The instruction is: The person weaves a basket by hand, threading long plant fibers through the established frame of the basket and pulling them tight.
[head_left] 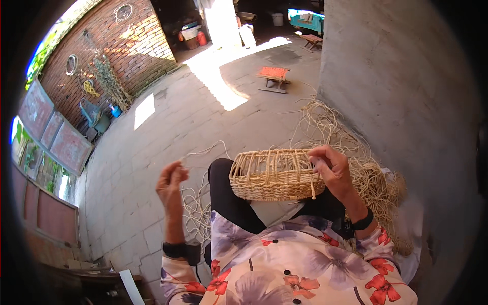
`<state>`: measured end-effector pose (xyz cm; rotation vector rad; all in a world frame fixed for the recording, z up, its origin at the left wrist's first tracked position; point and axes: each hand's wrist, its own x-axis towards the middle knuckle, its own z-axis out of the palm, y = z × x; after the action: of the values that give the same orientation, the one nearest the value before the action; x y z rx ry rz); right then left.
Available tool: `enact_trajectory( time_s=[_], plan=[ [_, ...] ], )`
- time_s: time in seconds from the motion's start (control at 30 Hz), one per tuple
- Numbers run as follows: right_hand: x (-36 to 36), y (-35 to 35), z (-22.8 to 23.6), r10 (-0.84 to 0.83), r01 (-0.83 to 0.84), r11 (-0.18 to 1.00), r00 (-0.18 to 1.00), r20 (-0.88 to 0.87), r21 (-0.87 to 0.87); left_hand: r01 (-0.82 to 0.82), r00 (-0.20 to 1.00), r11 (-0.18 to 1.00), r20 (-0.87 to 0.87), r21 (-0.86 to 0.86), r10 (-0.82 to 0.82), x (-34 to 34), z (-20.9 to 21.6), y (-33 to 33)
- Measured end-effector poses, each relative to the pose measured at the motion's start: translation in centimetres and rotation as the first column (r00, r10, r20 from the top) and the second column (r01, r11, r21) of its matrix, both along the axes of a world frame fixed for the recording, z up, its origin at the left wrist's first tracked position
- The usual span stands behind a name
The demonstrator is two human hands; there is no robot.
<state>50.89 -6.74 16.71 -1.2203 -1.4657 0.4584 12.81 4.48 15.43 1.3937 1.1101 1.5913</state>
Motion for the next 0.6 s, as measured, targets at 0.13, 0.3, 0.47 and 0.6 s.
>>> enact_trajectory(
  time_s=[0.13,0.3,0.47,0.6],
  plan=[
    [-5.6,-0.7,4.9,0.031,-0.221,0.899,0.893,0.449,0.379,0.602,0.789,0.786,-0.049,-0.138,-0.613,4.4,0.1,-6.3],
    [-8.5,-1.2,3.8,0.25,-0.464,0.877,0.663,0.705,0.125,0.823,0.565,0.538,0.162,-0.182,-0.809,4.5,-0.9,-8.1],
    [-8.8,-1.6,1.5,0.456,-0.522,0.847,0.611,0.647,-0.104,0.771,0.635,0.593,0.219,-0.233,-0.741,3.7,-2.5,-8.4],
    [-9.6,-0.8,0.9,0.429,-0.511,0.858,0.646,0.631,-0.06,0.678,0.711,0.626,0.126,-0.386,-0.692,4.8,-1.5,-9.5]
  ],
)
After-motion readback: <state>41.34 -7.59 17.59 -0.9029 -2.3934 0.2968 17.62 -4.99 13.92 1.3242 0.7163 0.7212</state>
